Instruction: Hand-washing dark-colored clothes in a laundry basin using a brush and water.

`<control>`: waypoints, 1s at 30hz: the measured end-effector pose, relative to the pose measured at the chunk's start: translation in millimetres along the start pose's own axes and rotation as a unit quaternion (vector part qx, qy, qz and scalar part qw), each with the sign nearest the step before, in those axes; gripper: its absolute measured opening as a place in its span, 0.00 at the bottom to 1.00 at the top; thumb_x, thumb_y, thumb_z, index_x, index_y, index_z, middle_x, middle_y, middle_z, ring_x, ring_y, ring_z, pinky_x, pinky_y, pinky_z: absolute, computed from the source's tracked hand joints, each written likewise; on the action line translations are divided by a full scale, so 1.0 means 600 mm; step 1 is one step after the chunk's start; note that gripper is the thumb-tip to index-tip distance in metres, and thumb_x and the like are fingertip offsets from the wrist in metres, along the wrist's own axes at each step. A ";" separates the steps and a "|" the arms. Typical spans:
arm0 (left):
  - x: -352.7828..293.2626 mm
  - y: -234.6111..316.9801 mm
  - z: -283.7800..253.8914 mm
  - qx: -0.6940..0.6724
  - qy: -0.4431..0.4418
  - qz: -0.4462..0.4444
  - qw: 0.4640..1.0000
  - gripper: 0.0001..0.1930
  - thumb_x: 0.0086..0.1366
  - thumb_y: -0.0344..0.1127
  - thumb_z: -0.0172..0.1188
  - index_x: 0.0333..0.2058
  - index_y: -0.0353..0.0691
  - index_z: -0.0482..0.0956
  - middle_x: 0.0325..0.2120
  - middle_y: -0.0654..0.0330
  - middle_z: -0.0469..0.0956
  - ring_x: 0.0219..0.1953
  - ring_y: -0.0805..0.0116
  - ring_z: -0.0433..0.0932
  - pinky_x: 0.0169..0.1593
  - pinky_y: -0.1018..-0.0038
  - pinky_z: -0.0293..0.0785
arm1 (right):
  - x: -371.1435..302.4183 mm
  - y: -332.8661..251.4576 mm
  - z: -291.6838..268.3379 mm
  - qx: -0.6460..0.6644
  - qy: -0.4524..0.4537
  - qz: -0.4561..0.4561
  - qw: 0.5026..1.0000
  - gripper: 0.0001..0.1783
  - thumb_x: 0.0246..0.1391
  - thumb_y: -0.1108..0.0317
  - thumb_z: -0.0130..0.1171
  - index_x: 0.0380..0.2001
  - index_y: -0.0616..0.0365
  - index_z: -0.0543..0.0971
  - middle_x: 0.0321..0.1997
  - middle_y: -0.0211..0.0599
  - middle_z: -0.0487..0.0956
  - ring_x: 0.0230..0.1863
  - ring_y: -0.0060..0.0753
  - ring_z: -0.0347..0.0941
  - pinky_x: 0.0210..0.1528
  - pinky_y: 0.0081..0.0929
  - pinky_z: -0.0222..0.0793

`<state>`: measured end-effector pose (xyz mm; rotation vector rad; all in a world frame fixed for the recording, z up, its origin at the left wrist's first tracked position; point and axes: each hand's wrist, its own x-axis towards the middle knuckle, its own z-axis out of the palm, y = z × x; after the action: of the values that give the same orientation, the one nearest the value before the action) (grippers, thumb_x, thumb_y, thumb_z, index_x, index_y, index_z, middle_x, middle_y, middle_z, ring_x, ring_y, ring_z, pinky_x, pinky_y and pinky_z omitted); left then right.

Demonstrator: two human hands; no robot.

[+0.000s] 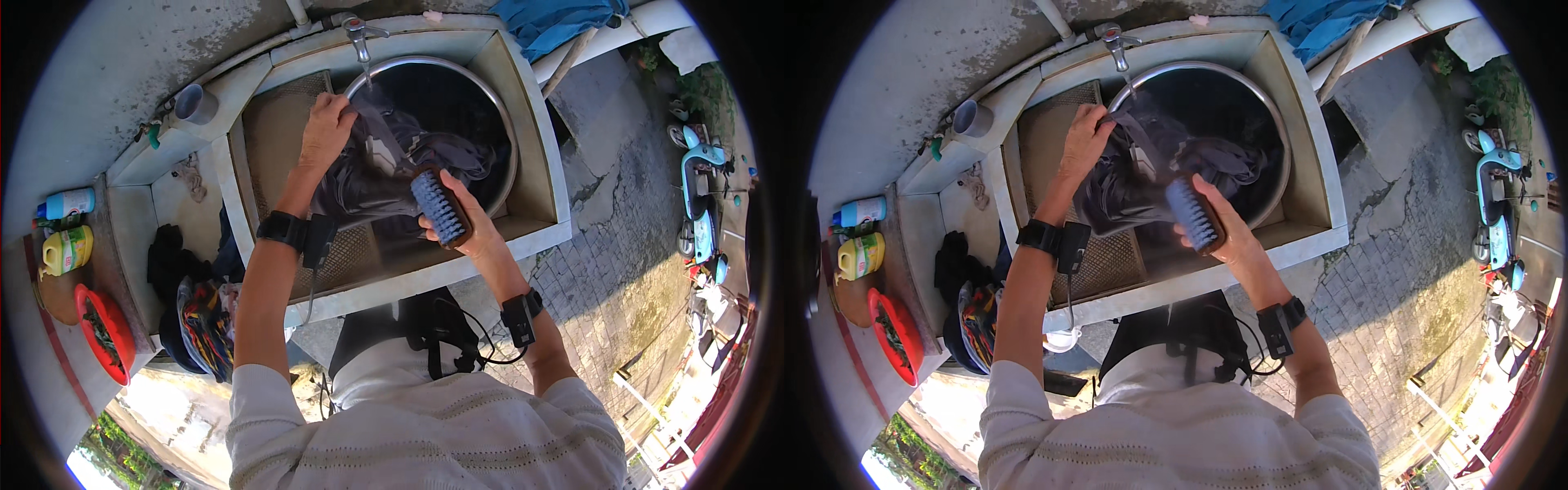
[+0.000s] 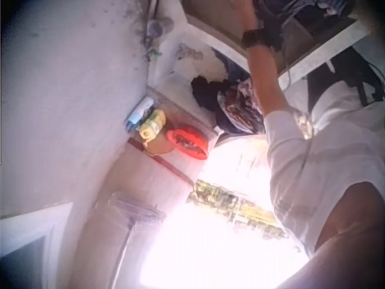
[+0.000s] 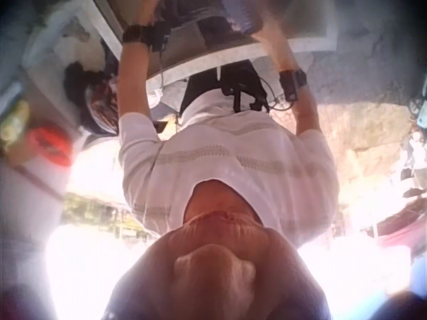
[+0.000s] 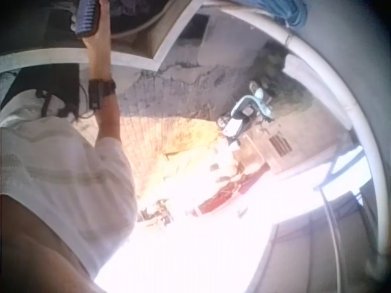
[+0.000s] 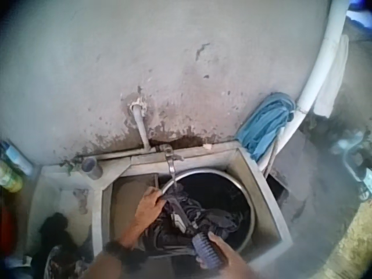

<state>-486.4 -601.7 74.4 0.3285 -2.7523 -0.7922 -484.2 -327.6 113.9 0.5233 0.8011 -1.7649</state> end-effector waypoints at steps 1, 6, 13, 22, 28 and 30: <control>0.011 0.005 -0.018 -0.111 0.008 -0.064 0.992 0.11 0.61 0.37 0.59 0.38 0.36 0.76 0.31 0.54 0.77 0.36 0.59 0.77 0.42 0.66 0.72 | -0.018 -0.041 0.006 -0.042 0.006 -0.025 0.999 0.24 0.59 0.44 0.55 0.41 0.55 0.75 0.25 0.33 0.76 0.21 0.31 0.71 0.17 0.24 0.63; 0.017 0.044 -0.048 -0.436 0.075 -0.171 0.881 0.12 0.65 0.39 0.55 0.33 0.33 0.71 0.26 0.61 0.73 0.32 0.71 0.70 0.40 0.74 0.69 | -0.036 -0.231 0.060 -0.215 0.021 -0.194 0.957 0.23 0.56 0.48 0.60 0.37 0.59 0.75 0.19 0.34 0.74 0.14 0.23 0.71 0.12 0.17 0.66; 0.014 -0.010 0.105 -0.316 0.183 -0.322 0.874 0.18 0.68 0.44 0.53 0.46 0.37 0.64 0.41 0.49 0.72 0.42 0.54 0.75 0.47 0.65 0.70 | 0.159 -0.273 0.041 -0.358 0.050 -0.189 0.913 0.55 0.45 0.47 0.69 0.66 0.66 0.54 0.56 0.44 0.73 0.56 0.31 0.70 0.56 0.24 0.64; -0.022 0.042 0.255 -0.031 -0.174 -0.418 0.891 0.28 0.65 0.44 0.53 0.61 0.44 0.60 0.56 0.42 0.66 0.57 0.43 0.69 0.56 0.54 0.70 | 0.307 -0.162 -0.059 -0.746 0.142 -0.135 0.637 0.54 0.45 0.40 0.60 0.70 0.50 0.51 0.67 0.65 0.56 0.62 0.65 0.63 0.61 0.46 0.62; -0.034 0.041 0.312 0.009 -0.249 -0.472 0.846 0.26 0.66 0.47 0.52 0.59 0.42 0.66 0.58 0.47 0.66 0.56 0.42 0.70 0.57 0.54 0.70 | 0.351 -0.141 -0.094 -0.802 0.166 -0.102 0.564 0.47 0.46 0.39 0.57 0.66 0.53 0.60 0.67 0.60 0.58 0.64 0.63 0.60 0.63 0.47 0.61; -0.047 0.017 0.325 0.015 -0.220 -0.448 0.866 0.23 0.66 0.46 0.53 0.55 0.42 0.70 0.56 0.47 0.69 0.56 0.45 0.72 0.55 0.54 0.72 | 0.357 -0.140 -0.093 -0.801 0.170 -0.141 0.556 0.46 0.46 0.40 0.57 0.65 0.53 0.63 0.67 0.59 0.60 0.65 0.63 0.60 0.64 0.47 0.60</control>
<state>-520.8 -490.1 -84.5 1.7061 -2.9476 -1.1210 -635.3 -409.3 -49.3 -0.6048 2.3837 -0.4775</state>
